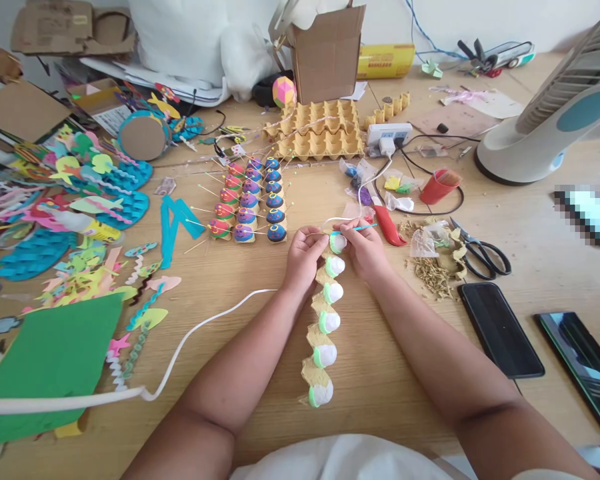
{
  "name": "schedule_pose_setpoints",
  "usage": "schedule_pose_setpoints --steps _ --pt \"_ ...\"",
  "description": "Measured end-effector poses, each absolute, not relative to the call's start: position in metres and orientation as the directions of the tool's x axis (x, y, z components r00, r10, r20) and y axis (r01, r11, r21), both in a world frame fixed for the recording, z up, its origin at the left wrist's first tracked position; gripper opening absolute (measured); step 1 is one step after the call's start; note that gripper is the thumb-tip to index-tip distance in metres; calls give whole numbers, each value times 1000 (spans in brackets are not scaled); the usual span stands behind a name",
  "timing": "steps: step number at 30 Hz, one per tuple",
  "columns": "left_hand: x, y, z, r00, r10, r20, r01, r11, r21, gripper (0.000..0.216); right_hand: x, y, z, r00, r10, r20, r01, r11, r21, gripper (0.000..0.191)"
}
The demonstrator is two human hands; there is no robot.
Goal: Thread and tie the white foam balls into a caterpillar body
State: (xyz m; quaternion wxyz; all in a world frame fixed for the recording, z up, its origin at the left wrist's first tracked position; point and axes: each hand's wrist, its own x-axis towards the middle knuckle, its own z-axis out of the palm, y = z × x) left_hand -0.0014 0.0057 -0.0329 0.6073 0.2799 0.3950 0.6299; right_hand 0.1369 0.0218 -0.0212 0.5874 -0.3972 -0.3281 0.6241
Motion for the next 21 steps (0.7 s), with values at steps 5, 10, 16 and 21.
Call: schedule_pose_setpoints --steps 5,10,16,21 --pt "-1 6 -32 -113 985 -133 -544 50 837 60 135 22 -24 16 996 -92 -468 -74 -881 49" --pt "-1 5 -31 -109 985 -133 -549 52 835 63 134 21 -22 22 992 -121 -538 -90 -838 49" --pt "-1 5 -30 -99 987 -131 -532 59 845 62 135 21 -21 30 987 -159 -582 -112 -805 53" --pt "-1 5 -32 -85 991 -108 -517 49 855 61 134 21 -21 40 990 -136 -519 -96 -849 55"
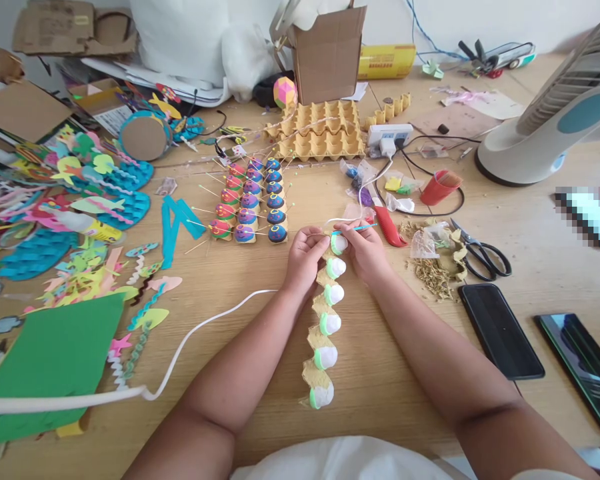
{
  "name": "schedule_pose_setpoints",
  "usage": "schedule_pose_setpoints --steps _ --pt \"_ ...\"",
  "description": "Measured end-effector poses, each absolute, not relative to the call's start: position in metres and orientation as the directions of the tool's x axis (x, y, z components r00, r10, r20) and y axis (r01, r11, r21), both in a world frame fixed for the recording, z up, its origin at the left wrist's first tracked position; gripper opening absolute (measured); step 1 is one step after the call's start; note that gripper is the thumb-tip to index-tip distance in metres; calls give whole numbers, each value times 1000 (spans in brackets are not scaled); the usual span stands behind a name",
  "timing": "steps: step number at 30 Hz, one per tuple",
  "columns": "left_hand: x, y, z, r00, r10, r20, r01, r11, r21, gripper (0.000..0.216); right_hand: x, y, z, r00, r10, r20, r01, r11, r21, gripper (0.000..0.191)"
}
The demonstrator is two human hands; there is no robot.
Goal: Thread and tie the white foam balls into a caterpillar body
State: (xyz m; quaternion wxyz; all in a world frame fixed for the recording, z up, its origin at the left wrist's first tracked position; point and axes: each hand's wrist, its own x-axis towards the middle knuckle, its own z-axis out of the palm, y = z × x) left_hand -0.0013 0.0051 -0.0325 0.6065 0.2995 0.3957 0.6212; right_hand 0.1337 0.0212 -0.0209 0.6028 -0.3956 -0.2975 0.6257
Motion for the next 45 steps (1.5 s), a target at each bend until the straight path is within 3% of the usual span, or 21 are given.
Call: schedule_pose_setpoints --steps 7,14,23,30,45 --pt "-1 5 -32 -83 991 -103 -525 44 850 66 135 21 -22 26 988 -152 -471 -122 -874 52" --pt "-1 5 -31 -101 987 -125 -523 54 851 58 137 22 -20 32 988 -149 -580 -103 -808 54" --pt "-3 6 -34 -118 986 -117 -521 39 853 58 134 17 -17 24 999 -35 -489 -19 -872 46" --pt "-4 7 -33 -173 978 -115 -518 8 855 57 134 14 -20 51 990 130 -341 140 -929 44" --pt "-3 7 -35 -198 973 -116 -510 -1 860 53 130 14 -20 54 985 165 -236 173 -956 50"
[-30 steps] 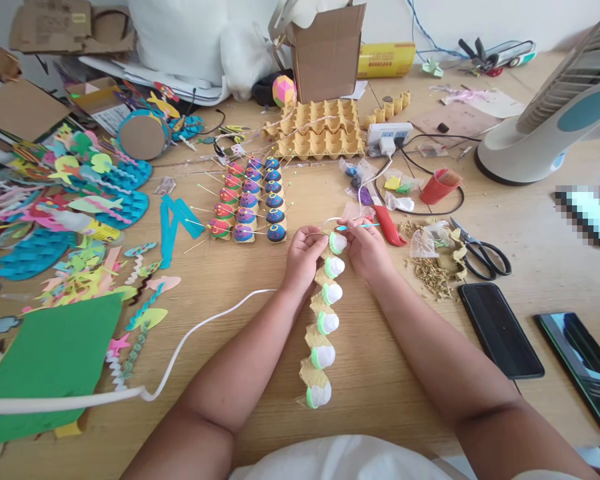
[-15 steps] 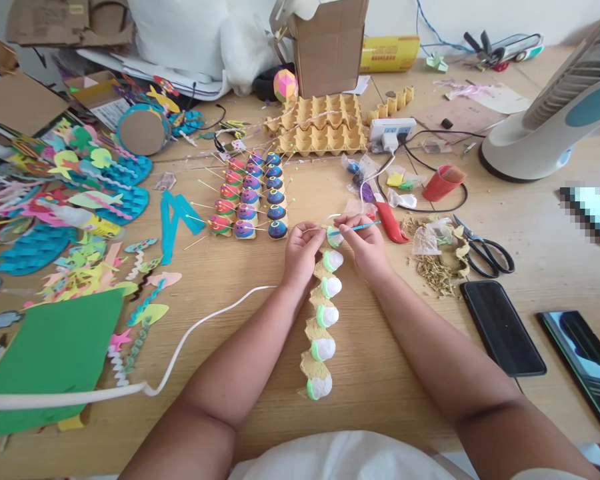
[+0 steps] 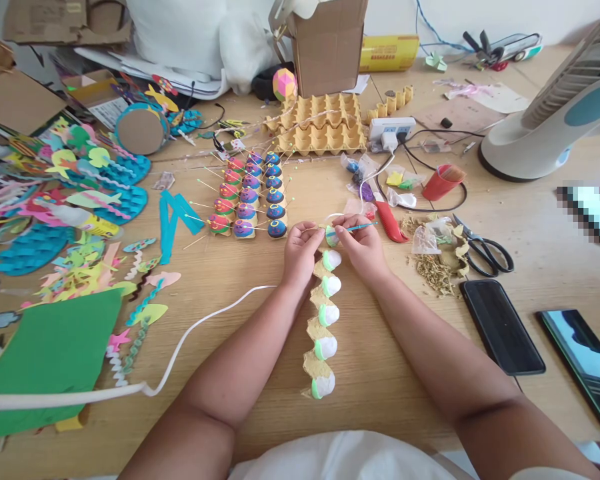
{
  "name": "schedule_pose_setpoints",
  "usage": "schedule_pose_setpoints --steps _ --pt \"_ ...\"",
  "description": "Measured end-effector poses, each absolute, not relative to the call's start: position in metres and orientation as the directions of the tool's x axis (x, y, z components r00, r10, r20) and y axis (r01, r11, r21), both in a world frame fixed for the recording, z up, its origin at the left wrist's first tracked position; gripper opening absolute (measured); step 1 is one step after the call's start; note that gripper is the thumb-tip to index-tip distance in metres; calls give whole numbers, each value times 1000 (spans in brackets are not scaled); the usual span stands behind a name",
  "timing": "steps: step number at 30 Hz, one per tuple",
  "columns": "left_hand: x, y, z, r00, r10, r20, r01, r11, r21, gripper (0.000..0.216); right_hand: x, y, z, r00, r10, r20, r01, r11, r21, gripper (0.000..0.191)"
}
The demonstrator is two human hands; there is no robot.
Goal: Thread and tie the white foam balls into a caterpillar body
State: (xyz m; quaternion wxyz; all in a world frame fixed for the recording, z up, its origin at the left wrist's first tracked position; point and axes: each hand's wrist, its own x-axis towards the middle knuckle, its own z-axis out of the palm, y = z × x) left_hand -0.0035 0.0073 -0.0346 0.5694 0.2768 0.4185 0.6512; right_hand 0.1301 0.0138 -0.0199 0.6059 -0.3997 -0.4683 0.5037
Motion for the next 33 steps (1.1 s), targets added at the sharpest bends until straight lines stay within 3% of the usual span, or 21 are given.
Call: schedule_pose_setpoints --steps 7,15,23,33 --pt "-4 9 -35 -213 967 -139 -510 11 860 47 132 13 -22 47 991 124 -363 132 -922 44" --pt "-4 9 -34 -216 964 -153 -523 18 852 44 132 12 -19 4 980 201 -209 198 -958 48" --pt "-5 11 -34 -212 964 -163 -537 24 843 51 133 14 -24 42 985 166 -307 171 -936 46" --pt "-5 8 -34 -217 966 -142 -551 -1 835 48 130 14 -28 93 979 179 -296 199 -934 46"
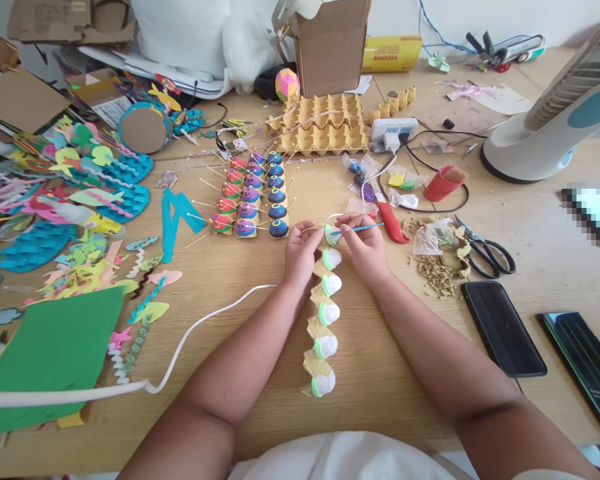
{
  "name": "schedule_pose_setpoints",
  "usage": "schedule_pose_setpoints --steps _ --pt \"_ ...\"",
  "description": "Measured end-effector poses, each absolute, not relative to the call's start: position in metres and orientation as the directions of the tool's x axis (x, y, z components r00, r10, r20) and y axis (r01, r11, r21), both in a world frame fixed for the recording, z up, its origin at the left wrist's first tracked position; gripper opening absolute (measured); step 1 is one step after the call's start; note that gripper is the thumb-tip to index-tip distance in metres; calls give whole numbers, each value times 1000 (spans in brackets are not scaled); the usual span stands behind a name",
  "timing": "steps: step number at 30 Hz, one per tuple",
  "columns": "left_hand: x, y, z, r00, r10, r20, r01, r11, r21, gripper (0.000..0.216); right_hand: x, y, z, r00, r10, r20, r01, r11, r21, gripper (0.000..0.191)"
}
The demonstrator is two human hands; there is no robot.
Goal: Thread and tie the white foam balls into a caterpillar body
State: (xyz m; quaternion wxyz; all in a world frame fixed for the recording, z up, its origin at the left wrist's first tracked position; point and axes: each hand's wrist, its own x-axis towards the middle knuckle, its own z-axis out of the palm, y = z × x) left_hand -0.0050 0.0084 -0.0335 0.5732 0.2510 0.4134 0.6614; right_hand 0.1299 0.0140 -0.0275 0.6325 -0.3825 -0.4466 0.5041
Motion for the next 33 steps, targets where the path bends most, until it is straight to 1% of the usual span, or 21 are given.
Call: schedule_pose_setpoints --steps 5,17,33 --pt "-4 7 -32 -214 967 -140 -553 -2 833 47 130 18 -34 101 970 221 -294 241 -925 49" --pt "-4 8 -32 -216 967 -138 -557 -6 830 46 131 19 -34 95 961 259 -259 275 -926 47" --pt "-5 8 -32 -225 964 -138 -541 -6 841 48 131 18 -34 81 963 256 -230 268 -935 49"
